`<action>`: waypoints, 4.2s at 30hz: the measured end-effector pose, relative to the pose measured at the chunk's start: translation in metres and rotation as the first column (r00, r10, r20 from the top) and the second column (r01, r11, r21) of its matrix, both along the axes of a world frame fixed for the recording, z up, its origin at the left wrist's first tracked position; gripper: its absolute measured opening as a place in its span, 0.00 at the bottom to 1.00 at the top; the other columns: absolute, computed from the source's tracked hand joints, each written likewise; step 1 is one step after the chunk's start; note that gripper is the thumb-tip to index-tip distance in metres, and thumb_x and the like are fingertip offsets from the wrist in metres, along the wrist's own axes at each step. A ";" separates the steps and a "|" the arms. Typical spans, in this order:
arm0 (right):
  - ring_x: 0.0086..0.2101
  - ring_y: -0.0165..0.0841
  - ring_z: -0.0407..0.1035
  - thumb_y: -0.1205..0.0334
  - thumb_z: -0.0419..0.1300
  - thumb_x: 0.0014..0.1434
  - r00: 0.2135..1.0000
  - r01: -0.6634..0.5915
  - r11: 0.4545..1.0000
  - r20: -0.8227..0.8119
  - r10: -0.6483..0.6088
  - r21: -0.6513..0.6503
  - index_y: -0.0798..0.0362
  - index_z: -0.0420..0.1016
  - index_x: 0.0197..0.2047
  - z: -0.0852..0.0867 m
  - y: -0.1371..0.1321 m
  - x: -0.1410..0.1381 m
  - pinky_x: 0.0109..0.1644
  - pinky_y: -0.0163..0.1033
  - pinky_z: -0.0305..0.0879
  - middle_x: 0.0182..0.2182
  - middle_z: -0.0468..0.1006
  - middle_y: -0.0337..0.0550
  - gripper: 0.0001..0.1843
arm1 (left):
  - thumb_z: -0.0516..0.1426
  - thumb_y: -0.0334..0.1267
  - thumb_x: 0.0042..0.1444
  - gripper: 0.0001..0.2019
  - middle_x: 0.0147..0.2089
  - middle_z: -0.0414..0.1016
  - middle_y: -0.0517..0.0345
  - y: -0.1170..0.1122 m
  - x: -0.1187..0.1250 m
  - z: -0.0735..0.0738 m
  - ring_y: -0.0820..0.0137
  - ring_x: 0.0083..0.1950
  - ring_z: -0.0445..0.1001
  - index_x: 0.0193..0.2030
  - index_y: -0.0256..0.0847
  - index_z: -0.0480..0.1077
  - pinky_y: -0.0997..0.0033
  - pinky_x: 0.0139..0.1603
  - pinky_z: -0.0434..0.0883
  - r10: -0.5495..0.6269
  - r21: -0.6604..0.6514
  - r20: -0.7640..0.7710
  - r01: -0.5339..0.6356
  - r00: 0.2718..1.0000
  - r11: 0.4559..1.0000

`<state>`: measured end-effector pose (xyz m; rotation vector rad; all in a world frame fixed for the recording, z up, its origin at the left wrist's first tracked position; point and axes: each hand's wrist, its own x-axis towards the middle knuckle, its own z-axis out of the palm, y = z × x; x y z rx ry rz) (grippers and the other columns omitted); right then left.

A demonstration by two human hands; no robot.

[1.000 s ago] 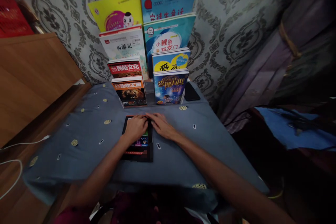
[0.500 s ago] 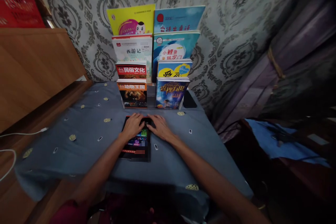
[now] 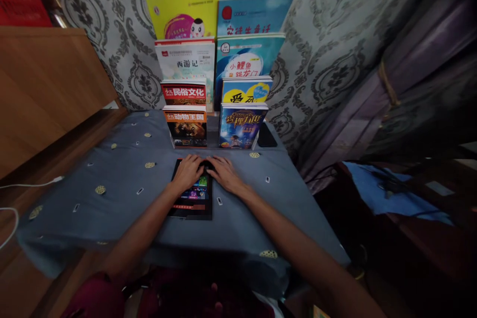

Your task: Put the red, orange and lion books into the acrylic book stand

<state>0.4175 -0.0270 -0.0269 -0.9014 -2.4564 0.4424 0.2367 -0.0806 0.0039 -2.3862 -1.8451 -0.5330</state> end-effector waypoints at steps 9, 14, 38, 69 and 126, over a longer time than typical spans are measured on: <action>0.52 0.41 0.68 0.70 0.57 0.64 0.991 0.002 0.999 -0.134 -0.006 -0.032 0.51 0.69 0.62 0.001 0.000 0.004 0.59 0.51 0.64 0.51 0.80 0.48 0.24 | 0.52 0.30 0.66 0.16 0.59 0.74 0.49 -0.003 -0.005 0.001 0.61 0.60 0.69 0.56 0.43 0.74 0.56 0.61 0.68 -0.128 -0.043 -0.005 0.128 0.992 0.991; 0.52 0.41 0.68 0.70 0.54 0.65 0.992 0.001 0.998 -0.128 -0.008 -0.057 0.51 0.70 0.62 0.000 -0.001 0.008 0.59 0.52 0.63 0.52 0.80 0.47 0.23 | 0.53 0.29 0.64 0.18 0.59 0.74 0.51 -0.028 -0.005 0.014 0.61 0.62 0.69 0.56 0.47 0.75 0.54 0.61 0.67 -0.310 -0.159 -0.005 0.305 0.951 0.939; 0.53 0.40 0.68 0.70 0.53 0.66 0.977 -0.170 0.984 -0.139 0.162 -0.049 0.50 0.73 0.60 0.009 -0.089 0.043 0.60 0.53 0.64 0.50 0.77 0.50 0.22 | 0.53 0.47 0.69 0.18 0.60 0.75 0.46 -0.103 -0.009 0.005 0.60 0.66 0.69 0.58 0.39 0.71 0.50 0.66 0.66 -0.511 -0.070 -0.051 0.507 0.858 0.859; 0.54 0.39 0.68 0.77 0.54 0.60 0.941 -0.310 0.951 -0.149 0.305 -0.011 0.49 0.80 0.51 0.005 -0.115 0.056 0.59 0.53 0.67 0.52 0.81 0.44 0.23 | 0.54 0.40 0.69 0.14 0.51 0.80 0.46 -0.111 -0.005 0.000 0.59 0.60 0.75 0.52 0.33 0.74 0.54 0.62 0.73 -0.518 0.117 -0.129 0.531 0.846 0.839; 0.54 0.39 0.73 0.63 0.57 0.67 0.903 -0.364 0.931 -0.248 0.350 -0.012 0.46 0.75 0.57 0.062 -0.145 0.042 0.56 0.46 0.75 0.49 0.81 0.48 0.16 | 0.49 0.52 0.68 0.22 0.59 0.77 0.50 -0.082 -0.061 0.029 0.60 0.61 0.75 0.55 0.45 0.77 0.54 0.63 0.70 -0.218 -0.254 0.456 0.361 0.863 0.897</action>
